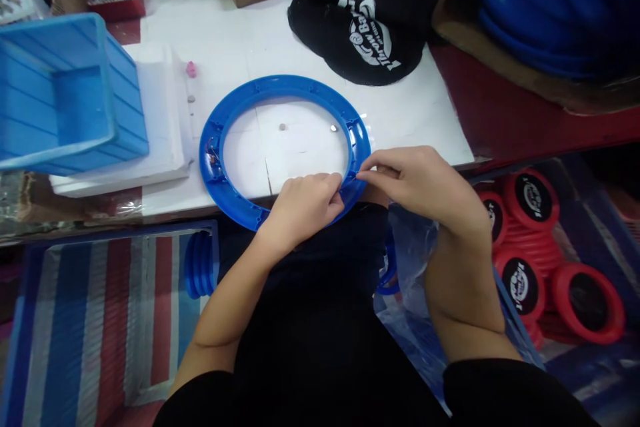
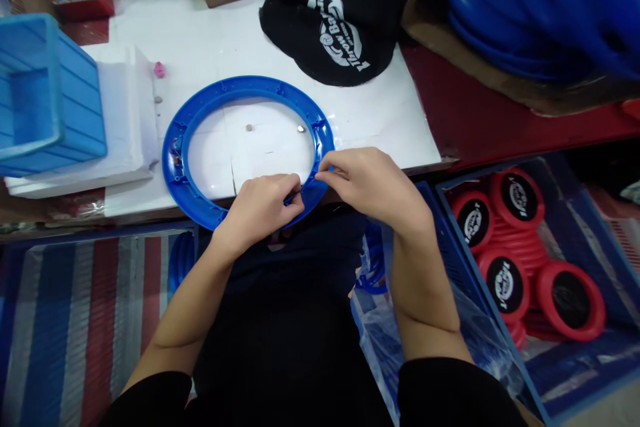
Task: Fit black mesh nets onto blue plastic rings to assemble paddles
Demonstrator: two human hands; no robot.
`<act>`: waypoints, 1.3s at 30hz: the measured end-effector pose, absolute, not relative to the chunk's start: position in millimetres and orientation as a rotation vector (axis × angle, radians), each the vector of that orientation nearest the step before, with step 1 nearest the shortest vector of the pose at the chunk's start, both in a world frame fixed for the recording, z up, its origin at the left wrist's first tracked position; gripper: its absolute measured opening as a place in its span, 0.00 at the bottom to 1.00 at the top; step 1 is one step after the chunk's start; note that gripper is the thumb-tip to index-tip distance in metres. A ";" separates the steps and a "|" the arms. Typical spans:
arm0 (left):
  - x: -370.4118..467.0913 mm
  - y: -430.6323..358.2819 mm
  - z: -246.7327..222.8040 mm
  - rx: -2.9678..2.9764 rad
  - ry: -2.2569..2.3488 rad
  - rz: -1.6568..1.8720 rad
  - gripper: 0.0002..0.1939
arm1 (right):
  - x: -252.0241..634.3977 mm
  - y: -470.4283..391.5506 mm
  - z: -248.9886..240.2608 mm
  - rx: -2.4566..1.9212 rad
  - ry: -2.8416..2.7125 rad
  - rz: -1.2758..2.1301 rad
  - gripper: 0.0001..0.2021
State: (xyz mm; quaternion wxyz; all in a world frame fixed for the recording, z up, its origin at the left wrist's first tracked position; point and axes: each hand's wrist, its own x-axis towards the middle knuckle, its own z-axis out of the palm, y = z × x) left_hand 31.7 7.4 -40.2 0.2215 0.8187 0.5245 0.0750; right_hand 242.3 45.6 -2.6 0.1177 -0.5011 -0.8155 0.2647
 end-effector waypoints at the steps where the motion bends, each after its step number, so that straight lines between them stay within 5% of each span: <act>1: 31.8 7.3 -40.4 2.268 1.441 0.211 0.09 | 240.7 48.8 -4.1 -1.463 -2.418 0.684 0.07; 20: 42.9 11.3 -27.7 2.348 1.465 0.022 0.16 | 208.9 0.3 -41.1 -1.740 -2.138 0.554 0.08; 27: 26.1 9.3 -37.3 2.305 1.394 0.112 0.09 | 234.9 28.1 -9.3 -1.453 -2.352 1.058 0.08; 39: 19.0 7.2 -47.7 2.313 1.324 0.217 0.09 | 230.3 35.9 -26.3 -1.624 -2.347 0.734 0.06</act>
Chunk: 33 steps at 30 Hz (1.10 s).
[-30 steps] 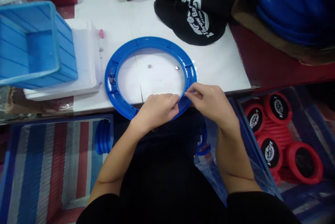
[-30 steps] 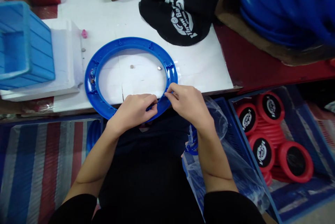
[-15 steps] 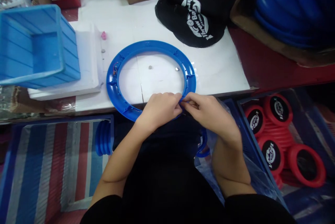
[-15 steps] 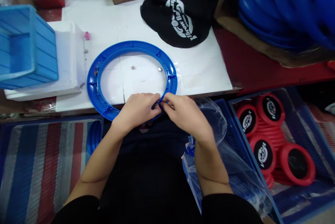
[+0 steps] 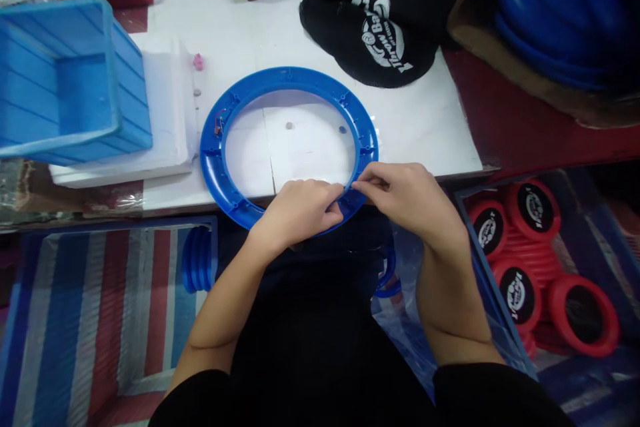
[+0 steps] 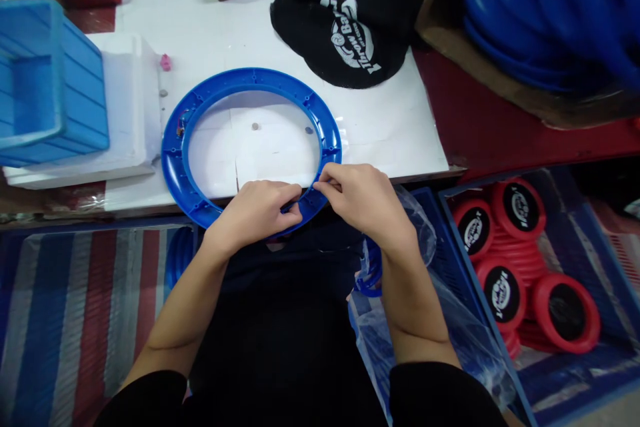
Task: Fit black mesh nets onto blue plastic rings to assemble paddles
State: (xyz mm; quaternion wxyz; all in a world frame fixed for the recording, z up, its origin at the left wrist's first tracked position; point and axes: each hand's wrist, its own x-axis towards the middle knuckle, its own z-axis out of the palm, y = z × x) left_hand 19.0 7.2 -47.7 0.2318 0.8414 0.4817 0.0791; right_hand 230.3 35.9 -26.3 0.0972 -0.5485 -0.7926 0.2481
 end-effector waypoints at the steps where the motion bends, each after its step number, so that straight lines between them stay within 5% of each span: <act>1: 17.2 7.9 -47.4 2.311 1.314 0.214 0.09 | 229.7 30.9 -29.8 -1.635 -2.315 0.719 0.06; 15: 41.0 9.6 -22.7 2.350 1.429 0.034 0.16 | 209.3 1.8 -28.6 -1.882 -2.304 0.559 0.09; 24: 33.2 14.5 -33.4 2.304 1.342 0.047 0.16 | 229.0 5.1 -16.1 -1.565 -2.541 0.713 0.11; 33: 27.9 15.5 -35.8 2.311 1.303 0.052 0.16 | 230.1 30.0 -5.2 -1.494 -2.664 0.356 0.11</act>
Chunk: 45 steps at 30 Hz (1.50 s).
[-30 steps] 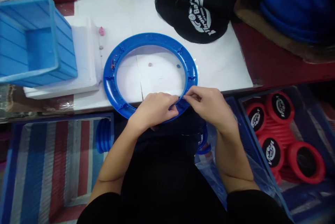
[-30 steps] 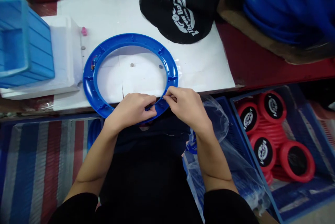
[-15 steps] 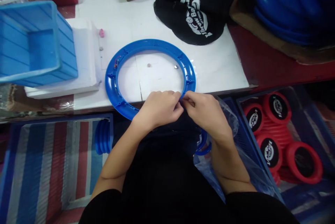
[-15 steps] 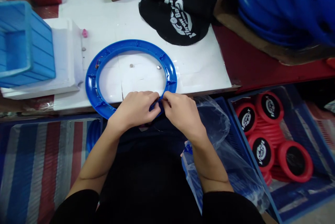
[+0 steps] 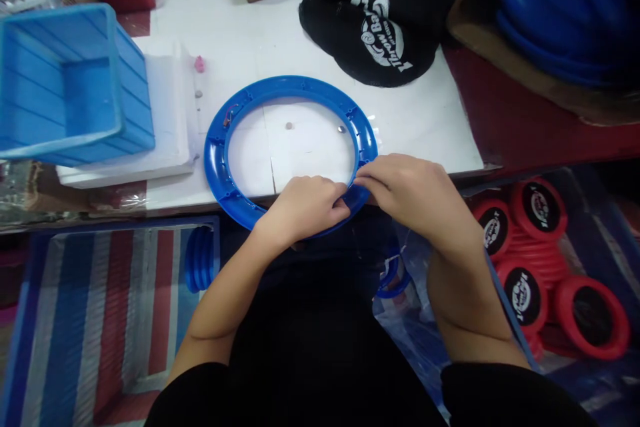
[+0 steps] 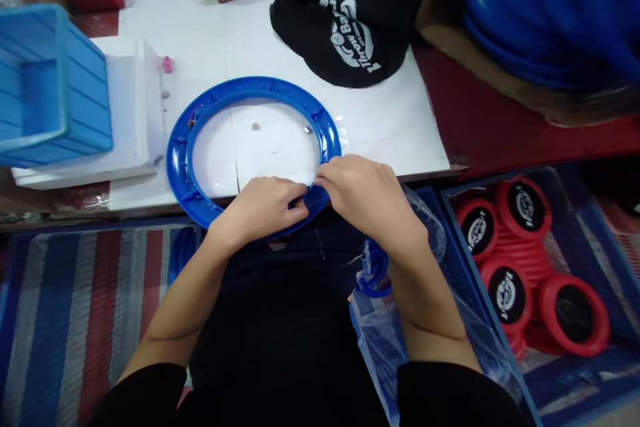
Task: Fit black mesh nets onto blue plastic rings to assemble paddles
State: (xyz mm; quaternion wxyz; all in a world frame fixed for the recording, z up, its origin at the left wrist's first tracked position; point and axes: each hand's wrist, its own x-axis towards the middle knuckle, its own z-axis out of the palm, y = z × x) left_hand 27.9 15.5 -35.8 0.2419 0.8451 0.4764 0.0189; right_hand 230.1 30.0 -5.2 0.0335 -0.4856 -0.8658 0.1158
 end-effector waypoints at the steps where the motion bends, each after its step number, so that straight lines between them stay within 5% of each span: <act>1: 27.6 15.3 -36.3 2.313 1.301 0.056 0.16 | 229.7 32.4 -6.2 -1.486 -2.662 0.370 0.11; 15: 12.2 15.3 -35.0 2.410 1.141 0.027 0.13 | 234.6 35.4 -20.5 -1.449 -2.450 0.804 0.10; 31: 33.0 18.6 -30.4 2.365 1.316 -0.002 0.17 | 214.7 -7.9 -31.2 -1.888 -2.411 0.155 0.15; 39: 35.8 14.2 -26.4 2.244 1.451 0.037 0.17 | 251.9 5.6 -17.5 -1.405 -2.511 0.724 0.10; 45: 32.4 12.4 -27.4 2.267 1.433 0.039 0.16 | 253.4 29.8 -11.8 -1.445 -2.366 0.688 0.11</act>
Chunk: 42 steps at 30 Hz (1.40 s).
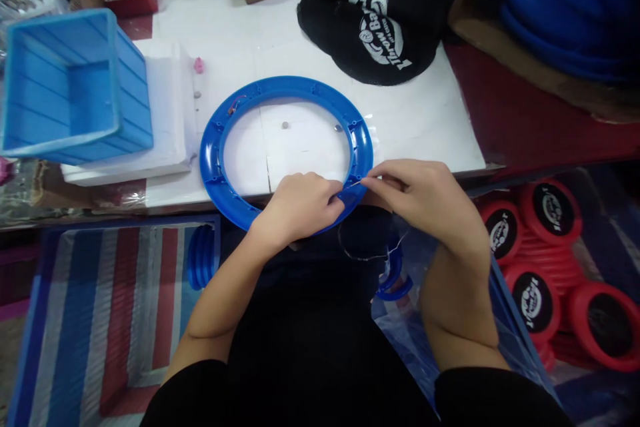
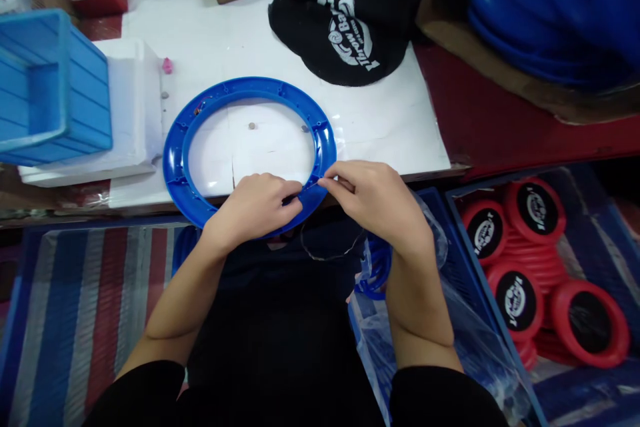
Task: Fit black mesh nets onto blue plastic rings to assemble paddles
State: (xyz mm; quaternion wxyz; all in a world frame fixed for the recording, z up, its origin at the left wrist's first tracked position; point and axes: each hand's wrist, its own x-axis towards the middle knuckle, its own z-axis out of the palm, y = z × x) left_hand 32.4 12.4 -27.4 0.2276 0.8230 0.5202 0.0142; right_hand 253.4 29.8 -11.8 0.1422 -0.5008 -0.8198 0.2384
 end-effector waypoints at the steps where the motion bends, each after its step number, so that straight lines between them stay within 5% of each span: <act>1: 32.1 12.2 -27.8 2.267 1.428 0.037 0.16 | 250.3 35.8 -12.7 -1.439 -2.380 0.680 0.10; 14: 16.7 7.0 -22.3 2.154 1.275 0.043 0.17 | 226.5 21.4 -31.0 -1.733 -2.274 0.566 0.07; 20: 51.9 2.1 -26.0 2.094 1.587 0.078 0.14 | 216.1 12.0 -35.6 -1.862 -2.242 0.440 0.08; 29: 37.2 -5.1 -39.7 2.198 1.548 0.116 0.08 | 250.7 26.1 -19.8 -1.383 -2.280 1.010 0.09; 42: 13.6 -7.8 -45.9 2.163 1.385 0.263 0.07 | 238.8 43.7 -28.0 -1.451 -2.261 0.886 0.12</act>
